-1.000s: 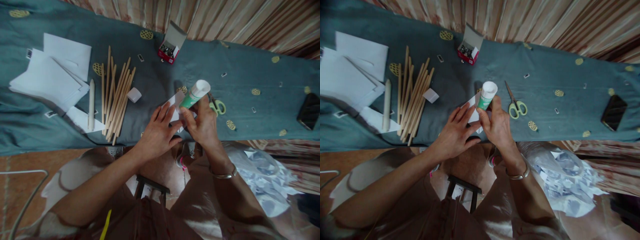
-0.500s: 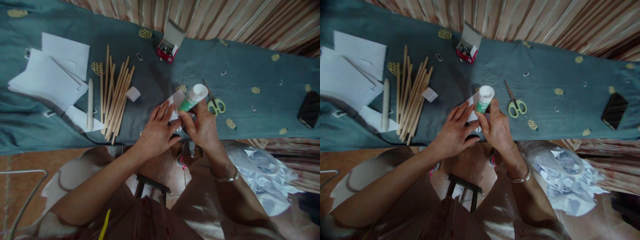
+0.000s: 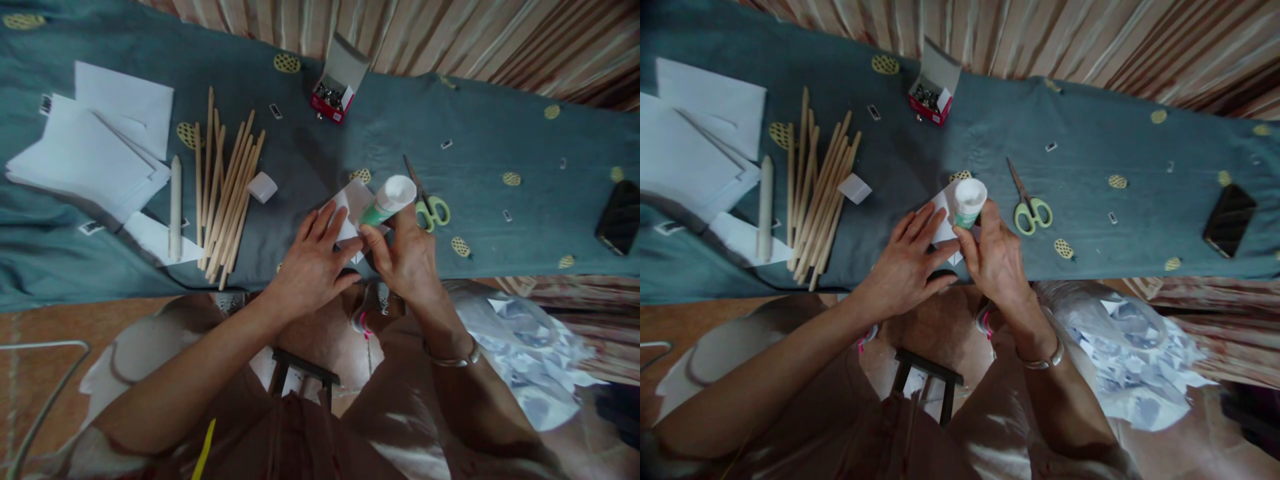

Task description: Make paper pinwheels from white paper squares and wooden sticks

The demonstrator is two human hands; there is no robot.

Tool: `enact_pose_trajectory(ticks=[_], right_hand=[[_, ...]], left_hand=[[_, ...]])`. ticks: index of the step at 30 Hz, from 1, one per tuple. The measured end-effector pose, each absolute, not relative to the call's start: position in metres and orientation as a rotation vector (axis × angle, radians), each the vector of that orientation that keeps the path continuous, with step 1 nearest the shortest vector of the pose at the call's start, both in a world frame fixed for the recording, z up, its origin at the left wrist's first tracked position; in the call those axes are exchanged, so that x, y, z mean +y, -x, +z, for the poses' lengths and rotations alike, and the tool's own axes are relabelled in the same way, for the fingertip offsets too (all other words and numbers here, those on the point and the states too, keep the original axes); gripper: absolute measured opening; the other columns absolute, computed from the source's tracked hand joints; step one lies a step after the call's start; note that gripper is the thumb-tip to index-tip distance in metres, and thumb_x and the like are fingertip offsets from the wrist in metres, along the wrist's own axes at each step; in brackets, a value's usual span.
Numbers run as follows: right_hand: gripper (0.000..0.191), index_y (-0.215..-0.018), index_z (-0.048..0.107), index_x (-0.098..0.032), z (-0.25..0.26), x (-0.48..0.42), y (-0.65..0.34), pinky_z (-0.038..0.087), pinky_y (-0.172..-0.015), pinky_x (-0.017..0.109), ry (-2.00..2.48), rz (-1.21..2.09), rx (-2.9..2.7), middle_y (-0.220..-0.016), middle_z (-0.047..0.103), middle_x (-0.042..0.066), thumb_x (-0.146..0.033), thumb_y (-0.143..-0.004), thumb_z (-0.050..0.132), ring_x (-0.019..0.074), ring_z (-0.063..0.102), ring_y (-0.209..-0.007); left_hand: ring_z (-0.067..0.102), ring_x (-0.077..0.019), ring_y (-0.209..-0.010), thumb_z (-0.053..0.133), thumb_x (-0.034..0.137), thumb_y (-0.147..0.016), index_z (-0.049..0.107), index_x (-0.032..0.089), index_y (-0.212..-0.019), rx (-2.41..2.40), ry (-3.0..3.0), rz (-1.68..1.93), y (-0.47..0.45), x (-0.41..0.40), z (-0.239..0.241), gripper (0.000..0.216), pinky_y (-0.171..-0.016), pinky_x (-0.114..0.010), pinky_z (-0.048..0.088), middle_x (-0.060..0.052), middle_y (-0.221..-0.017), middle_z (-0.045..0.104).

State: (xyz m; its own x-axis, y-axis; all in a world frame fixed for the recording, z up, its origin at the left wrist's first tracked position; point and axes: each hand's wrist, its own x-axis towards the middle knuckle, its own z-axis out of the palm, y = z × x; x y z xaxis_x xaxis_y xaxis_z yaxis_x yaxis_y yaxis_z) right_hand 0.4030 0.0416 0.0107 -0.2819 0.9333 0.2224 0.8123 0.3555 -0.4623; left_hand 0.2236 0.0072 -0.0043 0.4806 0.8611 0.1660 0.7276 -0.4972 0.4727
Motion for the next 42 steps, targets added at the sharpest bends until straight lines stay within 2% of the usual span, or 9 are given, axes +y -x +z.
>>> enact_pose_trajectory(ticks=[5, 11, 16, 21, 28, 32, 36, 39, 42], right_hand=[[0.028, -0.115, 0.049, -0.024, 0.013, 0.046, -0.403, 0.052, -0.064, 0.037, 1.508, 0.350, -2.154, -0.087, 0.071, 0.007, -0.044, -0.096, 0.051, 0.0261, 0.069, -0.073], [0.034, -0.122, 0.046, -0.024, 0.013, 0.050, -0.398, 0.053, -0.074, 0.038, 1.554, 0.410, -2.126, -0.095, 0.072, 0.008, -0.046, -0.096, 0.047, 0.0269, 0.070, -0.083], [0.030, -0.116, 0.048, -0.023, 0.011, 0.053, -0.394, 0.053, -0.071, 0.038, 1.530, 0.408, -2.116, -0.090, 0.071, 0.006, -0.046, -0.096, 0.047, 0.0260, 0.070, -0.080], [0.027, -0.111, 0.052, -0.021, 0.012, 0.053, -0.390, 0.054, -0.070, 0.036, 1.480, 0.433, -2.073, -0.088, 0.071, 0.006, -0.042, -0.094, 0.054, 0.0248, 0.070, -0.080], [0.032, -0.107, 0.056, -0.024, 0.012, 0.053, -0.395, 0.054, -0.072, 0.035, 1.436, 0.775, -1.846, -0.086, 0.070, 0.003, -0.049, -0.088, 0.063, 0.0215, 0.068, -0.080], [0.034, -0.096, 0.057, -0.025, 0.009, 0.060, -0.405, 0.055, -0.077, 0.033, 1.286, 1.026, -1.465, -0.082, 0.067, 0.000, -0.053, -0.082, 0.070, 0.0177, 0.066, -0.079], [0.032, -0.087, 0.062, -0.024, 0.010, 0.068, -0.414, 0.056, -0.082, 0.031, 1.204, 1.231, -1.071, -0.085, 0.070, -0.001, -0.049, -0.075, 0.078, 0.0165, 0.069, -0.086], [0.027, -0.083, 0.066, -0.023, 0.012, 0.071, -0.419, 0.058, -0.083, 0.028, 1.144, 1.349, -0.842, -0.087, 0.072, -0.001, -0.042, -0.071, 0.082, 0.0139, 0.069, -0.086], [0.025, -0.080, 0.068, -0.022, 0.014, 0.071, -0.421, 0.058, -0.082, 0.024, 1.082, 1.411, -0.714, -0.088, 0.073, -0.001, -0.037, -0.068, 0.085, 0.0116, 0.069, -0.083]], left_hand=[[0.032, -0.0419, -0.146, 0.067, 0.039, -0.087, 0.061, 0.018, -0.131, 1.338, -2.389, 0.549, -0.224, 0.007, -0.005, 0.048, -0.116, -0.063, 0.029, -0.022, -0.154, 0.041], [0.030, -0.0427, -0.147, 0.067, 0.040, -0.088, 0.061, 0.018, -0.131, 1.332, -2.382, 0.543, -0.224, 0.007, -0.006, 0.049, -0.116, -0.063, 0.029, -0.022, -0.155, 0.040], [0.028, -0.0427, -0.148, 0.066, 0.041, -0.088, 0.062, 0.018, -0.130, 1.340, -2.389, 0.518, -0.224, 0.008, -0.005, 0.049, -0.116, -0.063, 0.028, -0.021, -0.156, 0.039], [0.029, -0.0436, -0.147, 0.067, 0.041, -0.088, 0.064, 0.016, -0.127, 1.345, -2.389, 0.511, -0.225, 0.008, -0.005, 0.047, -0.117, -0.063, 0.027, -0.024, -0.155, 0.039], [0.028, -0.0431, -0.148, 0.069, 0.041, -0.087, 0.062, 0.019, -0.131, 1.340, -2.381, 0.541, -0.223, 0.007, -0.005, 0.051, -0.116, -0.064, 0.027, -0.022, -0.156, 0.039], [0.028, -0.0429, -0.148, 0.070, 0.040, -0.086, 0.060, 0.021, -0.133, 1.332, -2.389, 0.560, -0.223, 0.007, -0.008, 0.052, -0.115, -0.064, 0.029, -0.021, -0.155, 0.039], [0.028, -0.0437, -0.147, 0.069, 0.040, -0.087, 0.057, 0.020, -0.135, 1.322, -2.439, 0.604, -0.222, 0.007, -0.013, 0.053, -0.115, -0.064, 0.029, -0.023, -0.155, 0.038], [0.029, -0.0389, -0.148, 0.059, 0.043, -0.093, 0.050, 0.021, -0.140, 1.295, -2.475, 0.724, -0.211, 0.012, -0.010, 0.053, -0.115, -0.061, 0.030, -0.020, -0.156, 0.038], [0.038, -0.0317, -0.144, 0.051, 0.043, -0.097, 0.046, 0.023, -0.143, 1.449, -2.434, 0.892, -0.186, 0.021, -0.001, 0.050, -0.115, -0.054, 0.034, -0.016, -0.152, 0.044]])
